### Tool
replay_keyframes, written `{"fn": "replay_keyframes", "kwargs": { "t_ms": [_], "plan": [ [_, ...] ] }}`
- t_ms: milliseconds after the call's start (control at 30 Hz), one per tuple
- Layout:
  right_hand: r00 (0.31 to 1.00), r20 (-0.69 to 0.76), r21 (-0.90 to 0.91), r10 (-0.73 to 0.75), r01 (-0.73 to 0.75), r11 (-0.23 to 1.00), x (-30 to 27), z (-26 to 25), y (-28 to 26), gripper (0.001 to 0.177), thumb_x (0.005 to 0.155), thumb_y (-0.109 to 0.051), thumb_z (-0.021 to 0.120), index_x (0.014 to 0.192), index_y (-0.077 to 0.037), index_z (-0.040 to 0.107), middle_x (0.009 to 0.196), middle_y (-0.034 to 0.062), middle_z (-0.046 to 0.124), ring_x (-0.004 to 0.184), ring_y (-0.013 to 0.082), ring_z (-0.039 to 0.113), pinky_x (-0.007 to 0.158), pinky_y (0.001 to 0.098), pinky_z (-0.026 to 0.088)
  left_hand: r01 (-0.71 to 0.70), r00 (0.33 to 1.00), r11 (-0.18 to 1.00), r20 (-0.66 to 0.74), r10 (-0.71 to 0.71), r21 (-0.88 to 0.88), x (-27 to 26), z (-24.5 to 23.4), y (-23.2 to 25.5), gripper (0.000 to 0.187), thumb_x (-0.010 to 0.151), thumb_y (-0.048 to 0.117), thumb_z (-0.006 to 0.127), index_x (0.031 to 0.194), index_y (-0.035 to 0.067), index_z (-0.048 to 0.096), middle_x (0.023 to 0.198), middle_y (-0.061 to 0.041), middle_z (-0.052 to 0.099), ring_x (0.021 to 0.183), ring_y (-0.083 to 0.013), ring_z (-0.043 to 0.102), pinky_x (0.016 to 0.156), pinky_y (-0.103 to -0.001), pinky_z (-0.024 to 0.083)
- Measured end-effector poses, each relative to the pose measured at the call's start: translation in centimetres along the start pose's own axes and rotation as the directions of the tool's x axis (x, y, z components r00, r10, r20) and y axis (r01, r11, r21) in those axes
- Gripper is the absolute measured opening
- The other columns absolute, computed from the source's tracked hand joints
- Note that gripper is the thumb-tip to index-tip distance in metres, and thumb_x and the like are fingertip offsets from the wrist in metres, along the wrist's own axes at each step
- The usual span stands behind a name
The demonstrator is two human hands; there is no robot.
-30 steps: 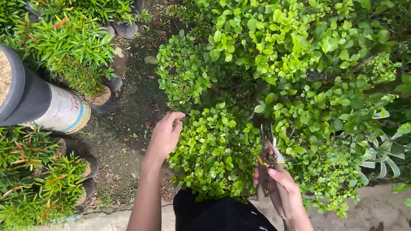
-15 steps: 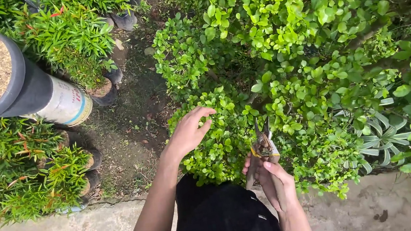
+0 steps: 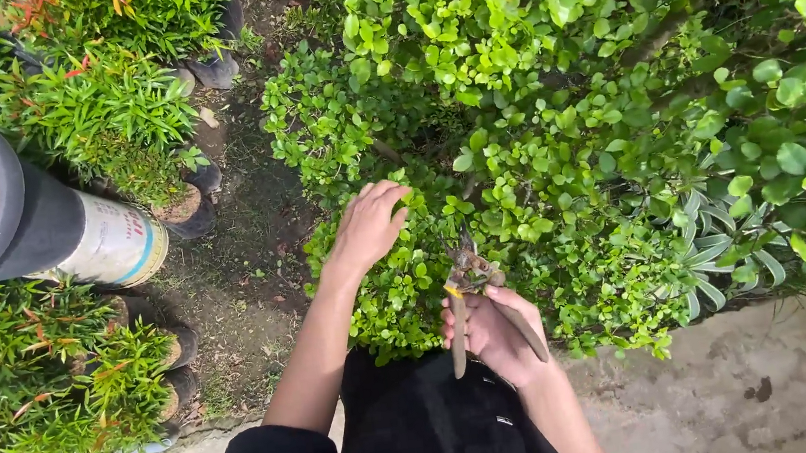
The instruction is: The person is walking through an outdoor nursery and using pruning shears to trim branches and leaves from several different potted plants.
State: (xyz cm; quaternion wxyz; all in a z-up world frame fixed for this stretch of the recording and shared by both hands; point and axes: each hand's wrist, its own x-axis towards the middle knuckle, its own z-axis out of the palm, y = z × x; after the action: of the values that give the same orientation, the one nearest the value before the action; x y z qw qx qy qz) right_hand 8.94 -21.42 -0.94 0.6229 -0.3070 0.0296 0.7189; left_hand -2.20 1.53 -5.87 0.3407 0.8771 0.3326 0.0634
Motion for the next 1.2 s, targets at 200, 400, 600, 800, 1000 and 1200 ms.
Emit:
{"fn": "replay_keyframes", "kwargs": {
  "t_ms": [200, 400, 600, 800, 1000, 1200],
  "plan": [
    [0.999, -0.032, -0.013, -0.035, 0.035, 0.999, 0.2, 0.3, 0.2, 0.049, 0.092, -0.033, 0.06, 0.107, 0.013, 0.062, 0.087, 0.0214, 0.065, 0.078, 0.0309, 0.063, 0.073, 0.0434, 0.054, 0.064, 0.995, 0.998, 0.075, -0.062, -0.025, 0.2, -1.9, 0.4, 0.033, 0.1, 0.02, 0.057, 0.132, 0.014, 0.063, 0.136, -0.004, 0.063, 0.127, -0.0224, 0.057, 0.113, -0.055, 0.037],
    [0.984, -0.1, -0.059, -0.145, 0.139, 0.988, -2.2, 1.2, -1.6, 0.045, 0.09, -0.028, 0.061, 0.109, 0.013, 0.057, 0.092, 0.0232, 0.065, 0.078, 0.0315, 0.064, 0.075, 0.043, 0.057, 0.09, 0.977, 0.99, 0.201, -0.067, -0.105, -0.4, -6.3, 4.6, 0.031, 0.1, 0.025, 0.055, 0.126, 0.014, 0.068, 0.13, -0.002, 0.069, 0.106, -0.0193, 0.072, 0.097, -0.04, 0.054],
    [0.916, -0.01, -0.352, -0.402, 0.373, 0.859, -6.2, 2.6, -5.0, 0.054, 0.084, -0.036, 0.068, 0.111, 0.01, 0.066, 0.096, 0.0196, 0.07, 0.084, 0.0305, 0.065, 0.082, 0.0448, 0.051, -0.085, 0.991, 0.974, 0.086, 0.105, -0.21, 0.4, -10.8, 11.8, 0.028, 0.1, 0.029, 0.054, 0.121, 0.017, 0.069, 0.121, 0.002, 0.07, 0.108, -0.0173, 0.069, 0.093, -0.039, 0.053],
    [0.716, 0.004, -0.608, -0.698, 0.556, 0.567, -12.2, 5.2, -6.5, 0.055, 0.081, -0.029, 0.072, 0.122, 0.006, 0.059, 0.095, 0.0151, 0.066, 0.086, 0.0238, 0.062, 0.076, 0.0355, 0.045, -0.62, 0.783, 0.738, -0.277, 0.557, -0.266, 1.9, -10.5, 18.4, 0.016, 0.1, 0.015, 0.058, 0.108, 0.006, 0.069, 0.101, -0.007, 0.072, 0.095, -0.0193, 0.069, 0.087, -0.034, 0.056],
    [0.534, 0.128, -0.599, -0.836, 0.713, 0.364, -15.3, 4.9, -6.4, 0.05, 0.085, -0.037, 0.073, 0.108, 0.006, 0.06, 0.096, 0.0192, 0.066, 0.089, 0.0286, 0.064, 0.079, 0.0389, 0.048, -0.838, 0.545, 0.506, -0.37, 0.752, -0.204, 2.6, -9.5, 25.8, 0.017, 0.099, 0.013, 0.061, 0.111, 0.002, 0.064, 0.104, -0.012, 0.069, 0.096, -0.0235, 0.068, 0.089, -0.037, 0.058],
    [0.468, 0.047, -0.343, -0.882, 0.837, 0.426, -15.8, 5.2, -5.4, 0.08, 0.084, -0.036, 0.079, 0.139, 0.009, 0.044, 0.099, 0.0276, 0.062, 0.085, 0.0338, 0.062, 0.067, 0.0406, 0.05, -0.93, 0.321, 0.364, -0.367, 0.873, 0.052, 4.2, -8.2, 31.5, 0.033, 0.098, 0.025, 0.071, 0.123, 0.006, 0.064, 0.112, -0.01, 0.07, 0.099, -0.022, 0.067, 0.09, -0.034, 0.058]
  ]
}}
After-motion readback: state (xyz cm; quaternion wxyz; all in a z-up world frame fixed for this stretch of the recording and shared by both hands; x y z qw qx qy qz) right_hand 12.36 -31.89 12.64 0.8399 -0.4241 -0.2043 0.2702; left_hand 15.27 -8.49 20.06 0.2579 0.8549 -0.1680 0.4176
